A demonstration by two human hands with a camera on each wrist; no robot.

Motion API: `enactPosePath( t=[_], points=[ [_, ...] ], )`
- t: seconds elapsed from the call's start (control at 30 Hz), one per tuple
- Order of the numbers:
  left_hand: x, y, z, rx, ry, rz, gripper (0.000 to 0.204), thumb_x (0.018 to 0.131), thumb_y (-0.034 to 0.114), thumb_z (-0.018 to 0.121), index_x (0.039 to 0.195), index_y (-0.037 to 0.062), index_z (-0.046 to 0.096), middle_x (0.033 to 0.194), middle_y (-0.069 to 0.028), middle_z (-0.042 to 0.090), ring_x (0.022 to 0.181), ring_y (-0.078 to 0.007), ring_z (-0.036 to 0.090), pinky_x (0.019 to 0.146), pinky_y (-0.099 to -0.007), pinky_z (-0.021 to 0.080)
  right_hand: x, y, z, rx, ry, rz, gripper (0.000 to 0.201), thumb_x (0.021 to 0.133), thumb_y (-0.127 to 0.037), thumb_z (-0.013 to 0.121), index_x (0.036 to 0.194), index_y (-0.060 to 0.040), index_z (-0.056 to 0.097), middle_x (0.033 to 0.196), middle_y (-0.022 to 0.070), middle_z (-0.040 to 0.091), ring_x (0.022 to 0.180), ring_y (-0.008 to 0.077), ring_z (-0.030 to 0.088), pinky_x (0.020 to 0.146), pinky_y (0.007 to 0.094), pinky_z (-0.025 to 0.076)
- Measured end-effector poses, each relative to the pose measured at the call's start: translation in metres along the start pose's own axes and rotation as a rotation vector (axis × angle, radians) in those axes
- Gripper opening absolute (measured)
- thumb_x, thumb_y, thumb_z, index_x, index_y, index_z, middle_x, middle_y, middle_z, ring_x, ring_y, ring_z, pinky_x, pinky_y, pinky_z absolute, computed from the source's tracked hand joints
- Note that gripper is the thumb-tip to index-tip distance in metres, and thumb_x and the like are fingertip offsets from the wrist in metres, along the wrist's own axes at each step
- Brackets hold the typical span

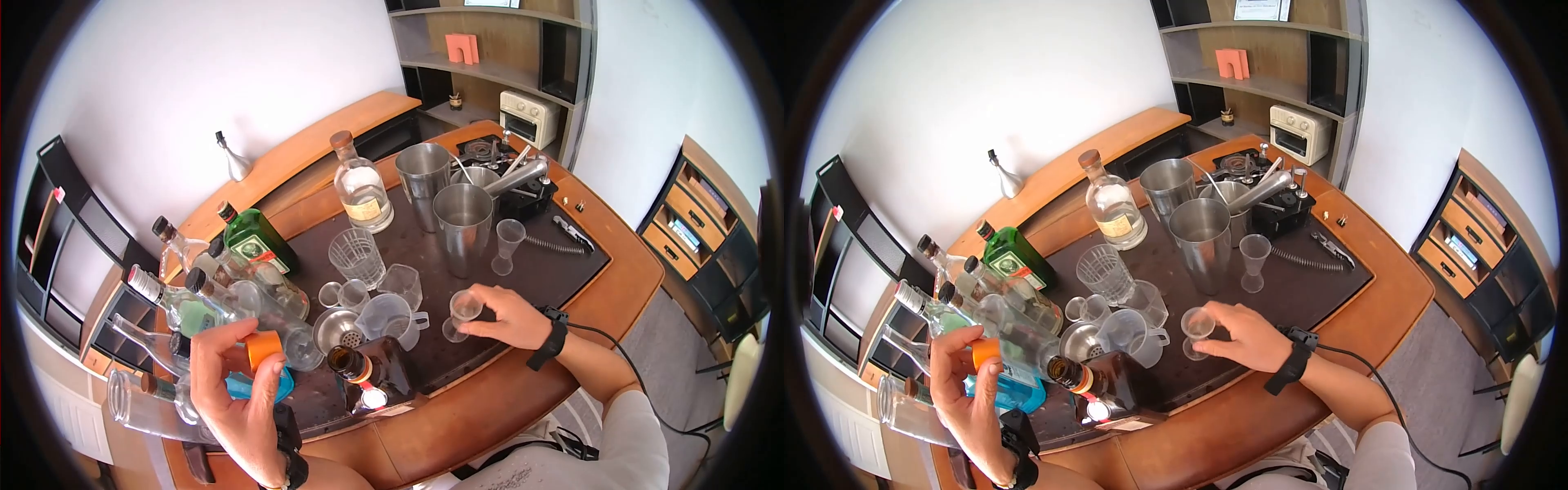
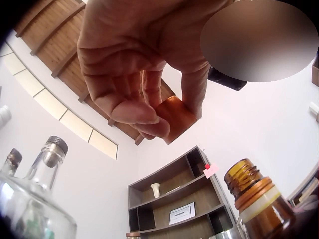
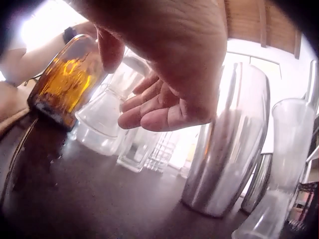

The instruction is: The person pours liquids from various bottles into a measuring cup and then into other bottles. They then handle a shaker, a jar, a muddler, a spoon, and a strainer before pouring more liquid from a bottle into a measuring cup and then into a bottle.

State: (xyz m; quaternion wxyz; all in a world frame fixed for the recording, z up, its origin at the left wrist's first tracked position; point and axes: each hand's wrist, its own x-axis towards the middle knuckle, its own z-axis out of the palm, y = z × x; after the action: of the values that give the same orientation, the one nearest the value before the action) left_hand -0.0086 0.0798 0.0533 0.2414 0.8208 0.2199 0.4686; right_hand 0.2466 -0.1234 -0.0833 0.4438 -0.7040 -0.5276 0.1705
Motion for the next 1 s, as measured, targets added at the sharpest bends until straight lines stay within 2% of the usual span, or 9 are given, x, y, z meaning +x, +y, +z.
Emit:
enactPosePath(
  t=[0.13, 0.2, 0.3, 0.4, 0.7, 0.8, 1.0],
  points=[
    [0.001, -0.003, 0.000, 0.010, 0.012, 0.021, 0.039, 0.070, 0.010, 0.084, 0.104, 0.0000, 0.067, 0.095, -0.0062, 0.063, 0.071, -0.0125, 0.060, 0.067, -0.0249, 0.046, 0.009, -0.022, -0.020, 0.232, 0.098, -0.058, 0.027, 0.092, -0.015, 0.072, 0.115, -0.0060, 0.061, 0.112, 0.0054, 0.068, 0.106, 0.0155, 0.064, 0.095, 0.0315, 0.047],
    [0.001, -0.003, 0.000, 0.008, 0.016, 0.015, 0.039, 0.070, 0.009, 0.083, 0.104, 0.0001, 0.067, 0.094, -0.0061, 0.063, 0.070, -0.0126, 0.060, 0.067, -0.0249, 0.046, 0.016, -0.032, -0.025, 0.238, 0.111, -0.107, 0.029, 0.093, -0.015, 0.072, 0.117, -0.0060, 0.060, 0.110, 0.0041, 0.068, 0.105, 0.0146, 0.064, 0.096, 0.0327, 0.047],
    [0.001, 0.000, -0.006, 0.042, -0.039, 0.022, 0.033, 0.079, 0.006, 0.077, 0.110, 0.0003, 0.065, 0.095, -0.0044, 0.065, 0.076, -0.0091, 0.060, 0.071, -0.0221, 0.047, 0.026, -0.054, -0.030, 0.267, 0.104, -0.140, 0.031, 0.092, -0.016, 0.073, 0.118, -0.0050, 0.060, 0.109, 0.0047, 0.068, 0.104, 0.0149, 0.064, 0.095, 0.0325, 0.047],
    [0.001, 0.000, -0.003, -0.001, 0.021, 0.010, 0.039, 0.068, 0.003, 0.083, 0.103, 0.0005, 0.067, 0.094, -0.0063, 0.063, 0.070, -0.0123, 0.061, 0.066, -0.0242, 0.046, 0.036, -0.069, -0.031, 0.220, 0.075, -0.202, 0.030, 0.092, -0.014, 0.073, 0.117, -0.0043, 0.060, 0.108, 0.0052, 0.068, 0.102, 0.0148, 0.065, 0.094, 0.0321, 0.048],
    [0.003, 0.001, -0.009, 0.008, 0.015, 0.022, 0.040, 0.066, 0.002, 0.084, 0.103, 0.0029, 0.068, 0.092, -0.0062, 0.063, 0.068, -0.0145, 0.058, 0.063, -0.0260, 0.045, 0.064, -0.107, -0.025, 0.279, 0.015, -0.331, 0.035, 0.090, -0.010, 0.073, 0.121, -0.0033, 0.059, 0.114, 0.0069, 0.066, 0.100, 0.0162, 0.066, 0.091, 0.0333, 0.050],
    [0.005, 0.003, -0.010, 0.005, 0.009, 0.014, 0.040, 0.066, 0.002, 0.085, 0.103, 0.0032, 0.069, 0.092, -0.0062, 0.063, 0.069, -0.0149, 0.058, 0.064, -0.0269, 0.046, 0.071, -0.119, -0.020, 0.386, -0.003, -0.312, 0.037, 0.094, -0.016, 0.072, 0.125, -0.0008, 0.058, 0.109, 0.0063, 0.064, 0.101, 0.0122, 0.059, 0.092, 0.0300, 0.046],
    [0.005, 0.002, -0.008, 0.008, 0.004, 0.005, 0.040, 0.067, 0.006, 0.086, 0.103, 0.0040, 0.069, 0.091, -0.0063, 0.063, 0.069, -0.0140, 0.058, 0.060, -0.0258, 0.046, 0.079, -0.125, -0.009, 0.410, -0.017, -0.387, 0.036, 0.096, -0.019, 0.069, 0.125, -0.0020, 0.058, 0.112, 0.0060, 0.064, 0.101, 0.0120, 0.059, 0.091, 0.0300, 0.046]
  ],
)
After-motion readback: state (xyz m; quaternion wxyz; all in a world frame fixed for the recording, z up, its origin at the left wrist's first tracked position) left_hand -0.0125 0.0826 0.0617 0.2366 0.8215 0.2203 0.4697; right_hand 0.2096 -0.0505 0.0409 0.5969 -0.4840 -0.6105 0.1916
